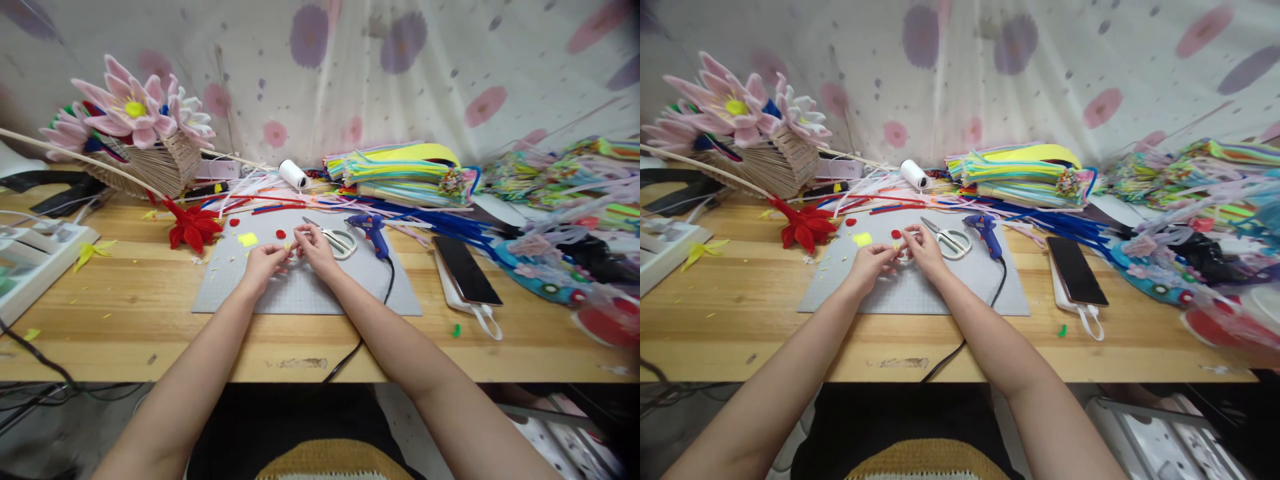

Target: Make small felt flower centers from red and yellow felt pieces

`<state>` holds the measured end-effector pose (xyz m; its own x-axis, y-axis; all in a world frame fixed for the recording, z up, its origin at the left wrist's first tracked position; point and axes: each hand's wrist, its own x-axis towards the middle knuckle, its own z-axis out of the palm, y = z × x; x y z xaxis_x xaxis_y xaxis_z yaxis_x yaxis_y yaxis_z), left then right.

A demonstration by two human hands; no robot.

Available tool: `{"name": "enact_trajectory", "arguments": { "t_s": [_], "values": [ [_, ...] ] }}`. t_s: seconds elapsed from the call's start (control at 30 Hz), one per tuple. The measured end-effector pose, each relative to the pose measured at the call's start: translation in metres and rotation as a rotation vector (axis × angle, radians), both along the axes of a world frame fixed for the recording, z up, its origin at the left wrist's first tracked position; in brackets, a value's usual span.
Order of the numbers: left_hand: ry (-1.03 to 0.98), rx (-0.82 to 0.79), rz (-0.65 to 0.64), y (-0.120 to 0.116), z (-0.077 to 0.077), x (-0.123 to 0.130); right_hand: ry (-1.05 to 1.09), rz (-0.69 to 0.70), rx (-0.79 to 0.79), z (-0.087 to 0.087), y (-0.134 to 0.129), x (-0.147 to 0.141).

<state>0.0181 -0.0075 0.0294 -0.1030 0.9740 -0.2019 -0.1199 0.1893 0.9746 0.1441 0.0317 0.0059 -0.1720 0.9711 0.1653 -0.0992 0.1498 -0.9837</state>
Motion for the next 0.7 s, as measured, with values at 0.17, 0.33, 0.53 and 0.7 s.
{"name": "enact_trajectory", "arguments": {
  "t_s": [0.17, 0.33, 0.53, 0.7],
  "values": [
    [0.030, 0.107, 0.213, 0.006, 0.004, -0.013, -0.210, -0.109, 0.091, 0.000, 0.005, 0.017],
    [0.055, 0.116, 0.273, 0.009, 0.004, -0.020, -0.644, -0.085, 0.173, 0.013, -0.002, 0.031],
    [0.069, 0.108, 0.259, 0.010, 0.001, -0.018, -0.836, 0.093, 0.296, 0.012, -0.012, 0.023],
    [0.288, 0.140, 0.178, 0.014, -0.013, -0.022, -0.855, 0.109, 0.329, 0.008, -0.014, 0.018]
  ]
}}
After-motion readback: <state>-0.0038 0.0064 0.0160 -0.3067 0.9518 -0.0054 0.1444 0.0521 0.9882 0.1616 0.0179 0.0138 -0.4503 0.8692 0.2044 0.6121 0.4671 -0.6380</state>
